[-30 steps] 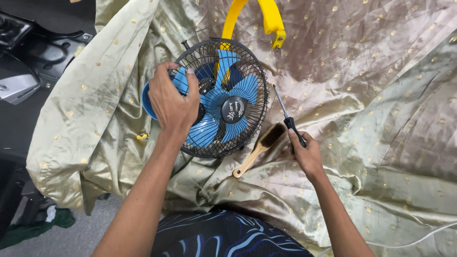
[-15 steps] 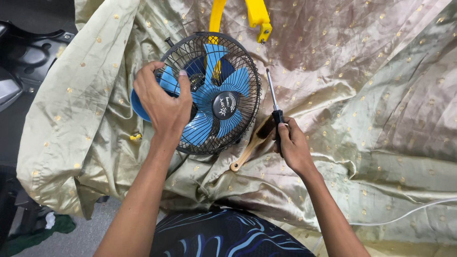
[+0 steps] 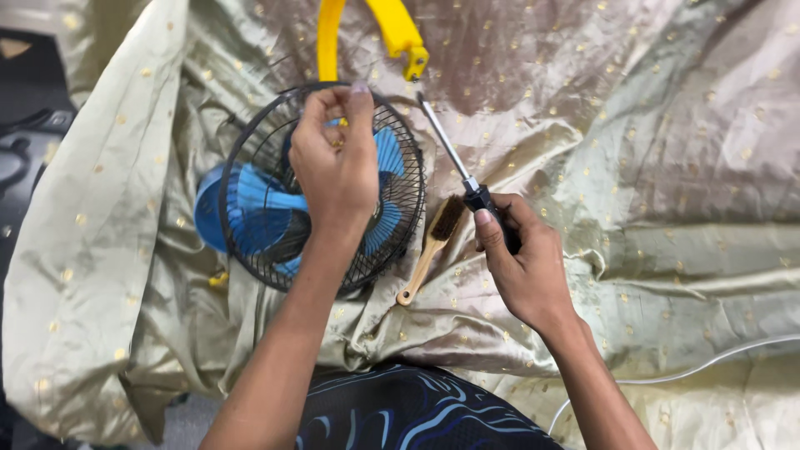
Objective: The person disassembles a small electric fan by removing the front grille and then detaching the yellow handle from the fan body using a screwdriver. The person uses a brush to clean the fan blades and grille.
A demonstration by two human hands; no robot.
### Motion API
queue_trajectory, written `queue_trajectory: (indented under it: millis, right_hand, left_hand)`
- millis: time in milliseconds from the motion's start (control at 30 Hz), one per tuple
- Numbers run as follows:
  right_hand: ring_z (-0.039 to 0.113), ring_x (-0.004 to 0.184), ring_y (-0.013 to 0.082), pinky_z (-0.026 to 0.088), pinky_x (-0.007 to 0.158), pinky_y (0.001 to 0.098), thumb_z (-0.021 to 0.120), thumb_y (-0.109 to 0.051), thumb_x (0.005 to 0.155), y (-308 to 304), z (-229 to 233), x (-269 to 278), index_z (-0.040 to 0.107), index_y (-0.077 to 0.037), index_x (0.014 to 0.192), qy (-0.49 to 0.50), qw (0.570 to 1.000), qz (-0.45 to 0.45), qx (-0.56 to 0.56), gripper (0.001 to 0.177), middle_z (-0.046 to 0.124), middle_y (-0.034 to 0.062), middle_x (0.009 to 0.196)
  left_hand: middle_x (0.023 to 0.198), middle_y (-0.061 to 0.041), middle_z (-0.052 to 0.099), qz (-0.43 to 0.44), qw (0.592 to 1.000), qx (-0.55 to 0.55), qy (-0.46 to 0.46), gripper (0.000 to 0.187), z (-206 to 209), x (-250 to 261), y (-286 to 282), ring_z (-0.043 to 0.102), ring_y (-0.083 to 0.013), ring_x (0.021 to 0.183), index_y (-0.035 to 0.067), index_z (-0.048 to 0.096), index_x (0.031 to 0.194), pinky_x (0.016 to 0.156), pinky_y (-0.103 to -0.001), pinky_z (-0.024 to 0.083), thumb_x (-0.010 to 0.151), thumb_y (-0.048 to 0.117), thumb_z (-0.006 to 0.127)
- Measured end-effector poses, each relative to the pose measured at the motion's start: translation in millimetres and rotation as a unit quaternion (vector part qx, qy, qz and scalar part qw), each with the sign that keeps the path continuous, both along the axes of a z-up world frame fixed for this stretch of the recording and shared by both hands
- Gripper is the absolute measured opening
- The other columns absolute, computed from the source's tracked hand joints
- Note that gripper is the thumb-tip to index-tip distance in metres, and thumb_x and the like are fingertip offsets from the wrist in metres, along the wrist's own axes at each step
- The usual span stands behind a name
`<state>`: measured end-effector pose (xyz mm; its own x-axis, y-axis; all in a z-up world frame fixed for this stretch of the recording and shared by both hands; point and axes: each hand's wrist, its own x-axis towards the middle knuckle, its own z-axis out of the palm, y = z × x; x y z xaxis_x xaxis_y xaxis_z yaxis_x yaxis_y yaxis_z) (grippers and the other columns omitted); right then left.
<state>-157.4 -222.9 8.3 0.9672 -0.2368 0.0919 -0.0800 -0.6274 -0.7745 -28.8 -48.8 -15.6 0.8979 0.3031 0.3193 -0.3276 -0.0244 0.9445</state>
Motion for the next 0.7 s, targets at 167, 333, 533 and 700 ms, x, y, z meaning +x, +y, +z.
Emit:
queue_trajectory:
  millis: [167,333,533,700]
  right_hand:
    - [0.049,0.061,0.0049,0.042,0.053,0.026,0.06,-0.028,0.101,16,10,-3,0.067,-0.003,0.118,0.001,0.999,-0.03,-0.013,0.031,0.064,0.0005,0.069]
    - [0.049,0.06,0.0059,0.041,0.053,0.0268,0.061,-0.031,0.101,28,19,-2,0.068,-0.002,0.115,-0.005,0.998,-0.046,-0.03,0.033,0.066,0.0012,0.069]
    - [0.048,0.06,0.0066,0.041,0.052,0.0274,0.061,-0.032,0.1,36,27,-7,0.069,-0.002,0.115,-0.003,0.996,-0.087,-0.026,0.034,0.067,0.002,0.069]
    - [0.057,0.063,0.007,0.047,0.056,0.0279,0.061,-0.033,0.1,33,34,-11,0.069,-0.002,0.113,-0.009,0.995,-0.085,-0.044,0.035,0.07,0.0036,0.07]
  left_hand:
    - [0.076,-0.006,0.074,-0.095,0.986,0.033,0.132,0.039,0,20,4,0.063,-0.0114,0.062,0.004,0.074,0.099,0.054,-0.026,0.044,0.097,0.042,0.063]
    - [0.095,-0.004,0.079,-0.337,0.905,-0.216,0.146,0.044,14,44,7,0.067,-0.0121,0.072,0.01,0.074,0.107,0.064,-0.028,0.052,0.096,0.048,0.057]
    - [0.102,-0.002,0.077,-0.428,0.843,-0.264,0.19,0.051,18,47,7,0.069,-0.0146,0.079,0.009,0.07,0.113,0.07,-0.03,0.05,0.091,0.055,0.064]
    - [0.101,-0.001,0.074,-0.413,0.858,-0.233,0.196,0.055,14,41,3,0.065,-0.0125,0.077,0.009,0.074,0.115,0.07,-0.029,0.048,0.086,0.057,0.069]
